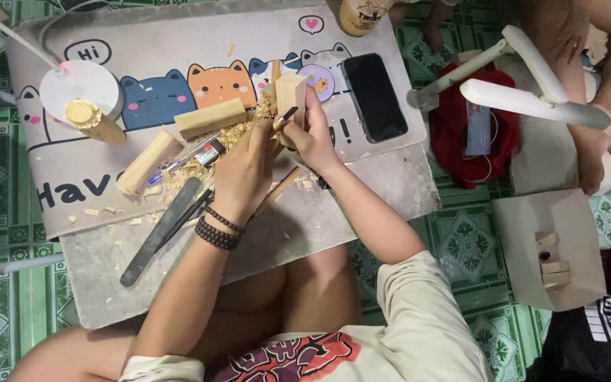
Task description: Using a hand file to shape and smooth small wooden blocks on a floor-based workspace.
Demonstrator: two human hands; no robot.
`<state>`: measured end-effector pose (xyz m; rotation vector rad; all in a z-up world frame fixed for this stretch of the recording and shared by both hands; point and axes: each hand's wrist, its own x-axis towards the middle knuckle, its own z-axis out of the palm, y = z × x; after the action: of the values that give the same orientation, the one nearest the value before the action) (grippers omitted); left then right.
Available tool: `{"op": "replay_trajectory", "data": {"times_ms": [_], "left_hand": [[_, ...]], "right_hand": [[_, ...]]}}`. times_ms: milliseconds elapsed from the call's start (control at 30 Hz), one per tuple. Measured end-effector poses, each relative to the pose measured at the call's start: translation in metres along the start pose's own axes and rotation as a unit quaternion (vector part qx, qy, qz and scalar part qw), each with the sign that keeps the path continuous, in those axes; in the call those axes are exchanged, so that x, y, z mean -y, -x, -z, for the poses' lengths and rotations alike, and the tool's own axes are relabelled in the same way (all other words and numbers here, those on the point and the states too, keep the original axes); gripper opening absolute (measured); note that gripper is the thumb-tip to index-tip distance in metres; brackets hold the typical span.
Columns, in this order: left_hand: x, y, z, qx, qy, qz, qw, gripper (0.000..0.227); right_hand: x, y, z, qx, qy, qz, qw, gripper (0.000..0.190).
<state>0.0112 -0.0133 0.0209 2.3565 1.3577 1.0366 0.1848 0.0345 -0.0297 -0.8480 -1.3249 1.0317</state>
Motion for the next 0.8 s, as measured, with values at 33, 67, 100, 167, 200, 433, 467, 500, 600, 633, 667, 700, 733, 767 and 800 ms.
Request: {"op": "replay_trajectory", "data": {"times_ms": [33,67,100,167,200,433,467,500,600,633,667,700,733,767,800], "left_hand": [[0.0,0.001,-0.003,0.001,0.0,0.001,1.0,0.03],[0.0,0.002,-0.005,-0.014,-0.001,0.009,1.0,0.026],[0.0,0.003,-0.007,-0.029,-0.002,0.017,0.999,0.022],[0.005,0.005,-0.012,-0.005,-0.001,0.0,1.0,0.035],[0.007,0.007,-0.015,0.015,0.0,-0.012,1.0,0.049],[0.026,0.02,-0.035,0.21,-0.075,-0.066,0.973,0.039],[0.027,0.022,-0.035,0.196,-0.085,-0.081,0.974,0.036],[0.029,0.023,-0.036,0.182,-0.095,-0.097,0.974,0.033],[0.029,0.018,-0.036,0.172,-0.099,-0.087,0.976,0.029],[0.028,0.015,-0.032,0.172,-0.1,-0.084,0.976,0.029],[0.027,0.012,-0.029,0.105,-0.099,-0.053,0.988,0.03],[0.026,0.008,-0.025,0.037,-0.098,-0.023,0.994,0.036],[0.027,0.008,-0.022,0.037,-0.098,-0.022,0.994,0.036],[0.028,0.009,-0.019,0.02,-0.129,-0.001,0.991,0.029],[0.028,0.009,-0.016,0.003,-0.159,0.021,0.987,0.03]], "right_hand": [[-0.004,0.0,0.002,0.0,0.0,-0.001,1.0,0.055],[-0.009,-0.002,0.004,-0.009,-0.011,0.002,1.0,0.057],[-0.013,-0.003,0.006,-0.018,-0.021,0.004,1.0,0.06],[0.006,-0.005,0.005,-0.054,-0.011,-0.028,0.998,0.066],[0.015,-0.006,0.004,-0.085,0.001,-0.061,0.994,0.073],[0.002,-0.021,0.028,-0.245,-0.017,0.004,0.969,0.036],[0.0,-0.023,0.031,-0.254,-0.06,-0.016,0.965,0.039],[-0.002,-0.024,0.035,-0.263,-0.103,-0.037,0.959,0.042],[-0.002,-0.025,0.041,-0.256,-0.087,-0.021,0.963,0.038],[-0.001,-0.024,0.039,-0.254,-0.088,-0.023,0.963,0.038],[0.0,-0.024,0.038,-0.259,-0.078,-0.032,0.962,0.04],[0.002,-0.023,0.037,-0.263,-0.067,-0.041,0.961,0.042],[0.001,-0.023,0.035,-0.262,-0.067,-0.042,0.962,0.042],[0.001,-0.022,0.033,-0.25,-0.054,-0.024,0.966,0.04],[0.001,-0.021,0.031,-0.238,-0.042,-0.005,0.97,0.039]]}}
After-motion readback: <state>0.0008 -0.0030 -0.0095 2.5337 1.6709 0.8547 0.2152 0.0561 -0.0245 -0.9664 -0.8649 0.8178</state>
